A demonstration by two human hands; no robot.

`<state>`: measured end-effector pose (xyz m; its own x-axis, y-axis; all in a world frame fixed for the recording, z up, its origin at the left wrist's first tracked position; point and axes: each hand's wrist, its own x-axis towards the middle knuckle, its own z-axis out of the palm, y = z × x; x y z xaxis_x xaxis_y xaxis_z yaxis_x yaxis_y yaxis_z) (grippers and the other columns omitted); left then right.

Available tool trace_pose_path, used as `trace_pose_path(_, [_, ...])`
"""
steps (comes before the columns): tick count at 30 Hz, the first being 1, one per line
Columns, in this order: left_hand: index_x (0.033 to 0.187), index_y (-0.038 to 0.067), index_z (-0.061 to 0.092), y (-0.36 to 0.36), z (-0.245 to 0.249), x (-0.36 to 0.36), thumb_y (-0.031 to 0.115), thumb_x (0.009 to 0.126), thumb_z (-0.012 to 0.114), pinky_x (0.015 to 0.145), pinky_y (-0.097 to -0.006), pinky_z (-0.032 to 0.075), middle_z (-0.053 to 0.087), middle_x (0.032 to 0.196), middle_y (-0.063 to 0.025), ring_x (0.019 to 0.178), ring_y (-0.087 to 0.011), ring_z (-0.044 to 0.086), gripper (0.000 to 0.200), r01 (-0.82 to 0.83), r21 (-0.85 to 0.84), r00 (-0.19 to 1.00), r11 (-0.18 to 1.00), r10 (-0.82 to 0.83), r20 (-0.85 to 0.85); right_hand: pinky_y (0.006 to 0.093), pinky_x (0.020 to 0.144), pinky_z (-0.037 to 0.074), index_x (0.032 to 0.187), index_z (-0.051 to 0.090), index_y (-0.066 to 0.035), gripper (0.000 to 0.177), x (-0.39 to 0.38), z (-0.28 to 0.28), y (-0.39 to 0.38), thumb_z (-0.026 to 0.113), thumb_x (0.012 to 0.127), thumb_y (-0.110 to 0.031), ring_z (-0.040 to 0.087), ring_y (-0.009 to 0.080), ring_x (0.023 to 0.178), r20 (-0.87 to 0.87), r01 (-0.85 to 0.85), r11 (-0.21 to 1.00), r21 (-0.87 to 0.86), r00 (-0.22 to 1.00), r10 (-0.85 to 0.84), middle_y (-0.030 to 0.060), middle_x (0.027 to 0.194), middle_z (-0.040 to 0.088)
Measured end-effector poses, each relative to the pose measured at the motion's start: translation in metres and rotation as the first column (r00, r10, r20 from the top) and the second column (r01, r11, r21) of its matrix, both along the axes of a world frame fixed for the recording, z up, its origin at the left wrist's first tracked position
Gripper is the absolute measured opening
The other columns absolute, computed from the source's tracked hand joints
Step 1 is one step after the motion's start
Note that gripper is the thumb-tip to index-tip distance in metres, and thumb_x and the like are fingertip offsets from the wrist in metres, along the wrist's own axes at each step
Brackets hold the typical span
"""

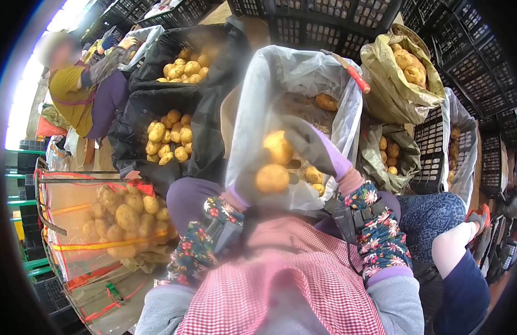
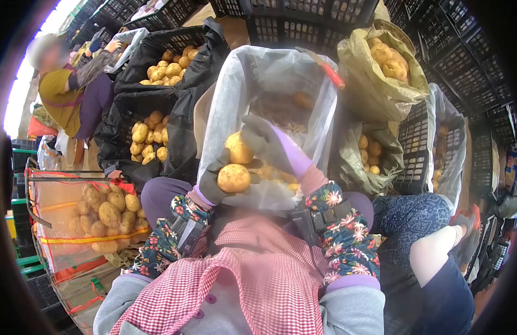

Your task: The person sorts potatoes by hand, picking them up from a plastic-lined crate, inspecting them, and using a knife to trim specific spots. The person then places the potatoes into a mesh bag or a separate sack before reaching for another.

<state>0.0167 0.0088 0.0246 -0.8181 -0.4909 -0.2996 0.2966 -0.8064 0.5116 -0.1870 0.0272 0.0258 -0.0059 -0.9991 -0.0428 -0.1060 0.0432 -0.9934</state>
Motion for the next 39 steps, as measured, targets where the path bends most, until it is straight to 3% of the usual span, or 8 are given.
trace_pose_path(6, [0.138,0.003,0.044,-0.067,-0.071,0.053,0.037,0.099,0.050,0.096,-0.0424,0.051,0.056,0.134,-0.0144,0.120,-0.0266,0.057,0.052,-0.202,0.219,0.786,0.955,0.291,-0.546,0.0266,0.095,0.044,0.131,0.054,0.003,0.044,-0.016,-0.005,-0.003,0.062,0.096,-0.024,0.057,0.0123,0.108,-0.105,0.230,0.973,0.001,0.968,-0.229,0.0068,0.117,0.063])
trace_pose_path(13, [0.126,0.004,0.055,-0.119,-0.047,0.105,0.044,0.095,0.055,0.097,-0.0423,0.050,0.062,0.120,-0.0096,0.116,-0.0256,0.058,0.050,-0.846,0.011,0.532,0.533,0.845,-0.051,0.0283,0.096,0.045,0.132,0.052,0.005,0.043,-0.016,-0.009,-0.005,0.057,0.100,-0.022,0.059,0.0137,0.105,-0.008,0.202,0.979,0.042,0.979,-0.202,0.0088,0.116,0.065])
trace_pose_path(17, [0.128,0.003,0.053,-0.114,-0.095,0.088,0.045,0.096,0.050,0.091,-0.0396,0.055,0.061,0.125,-0.0124,0.117,-0.0325,0.058,0.053,-0.665,-0.470,0.587,0.580,0.795,0.151,0.0300,0.096,0.048,0.128,0.056,0.004,0.037,-0.013,-0.011,-0.006,0.056,0.100,-0.019,0.061,0.0147,0.104,0.045,0.188,0.978,0.091,0.980,-0.193,0.0089,0.115,0.065])
trace_pose_path(19, [0.130,0.004,0.053,-0.073,-0.006,0.048,0.046,0.096,0.050,0.089,-0.0387,0.055,0.059,0.129,-0.0124,0.119,-0.0318,0.057,0.054,-0.539,0.331,0.809,0.775,0.586,-0.055,0.0293,0.095,0.048,0.127,0.058,0.002,0.034,-0.009,-0.003,-0.004,0.056,0.099,-0.018,0.061,0.0144,0.104,0.031,0.159,0.979,0.123,0.986,-0.164,0.0080,0.114,0.066])
trace_pose_path(29, [0.134,0.004,0.050,-0.034,0.013,-0.017,0.045,0.094,0.055,0.097,-0.0392,0.048,0.059,0.129,-0.0103,0.124,-0.0293,0.053,0.057,-0.026,0.366,0.976,0.930,0.103,-0.194,0.0443,0.104,0.037,0.136,0.046,-0.005,0.081,0.008,0.027,0.007,0.082,0.067,-0.026,0.044,0.0390,0.126,-0.609,-0.128,0.911,-0.391,0.779,-0.152,0.0186,0.133,0.051])
trace_pose_path(33, [0.136,0.000,0.046,-0.034,0.016,-0.014,0.038,0.092,0.062,0.105,-0.0380,0.042,0.059,0.125,-0.0098,0.127,-0.0264,0.050,0.060,0.231,0.266,0.927,0.936,-0.129,-0.351,0.0369,0.100,0.044,0.129,0.053,-0.002,0.066,0.002,0.042,0.009,0.079,0.078,-0.035,0.058,0.0216,0.113,0.005,-0.011,1.000,-0.015,1.000,0.011,0.0132,0.120,0.062])
trace_pose_path(37, [0.144,-0.001,0.037,-0.032,0.021,-0.009,0.021,0.091,0.066,0.102,-0.0339,0.043,0.050,0.133,-0.0095,0.123,-0.0195,0.050,0.064,0.063,-0.637,0.878,0.768,0.260,0.401,0.0330,0.094,0.048,0.128,0.056,-0.002,0.054,-0.009,0.022,0.005,0.048,0.101,-0.048,0.060,0.0175,0.108,0.583,-0.113,0.979,0.170,0.812,-0.007,0.0077,0.118,0.063])
trace_pose_path(39, [0.149,0.001,0.027,-0.027,0.041,-0.015,0.004,0.089,0.062,0.094,-0.0311,0.047,0.044,0.138,-0.0084,0.113,-0.0166,0.054,0.070,0.078,-0.610,0.898,0.788,0.211,0.387,0.0337,0.094,0.048,0.131,0.053,-0.001,0.059,-0.005,0.030,0.007,0.039,0.102,-0.051,0.061,0.0203,0.110,0.596,-0.131,0.976,0.171,0.803,0.004,0.0091,0.120,0.063])
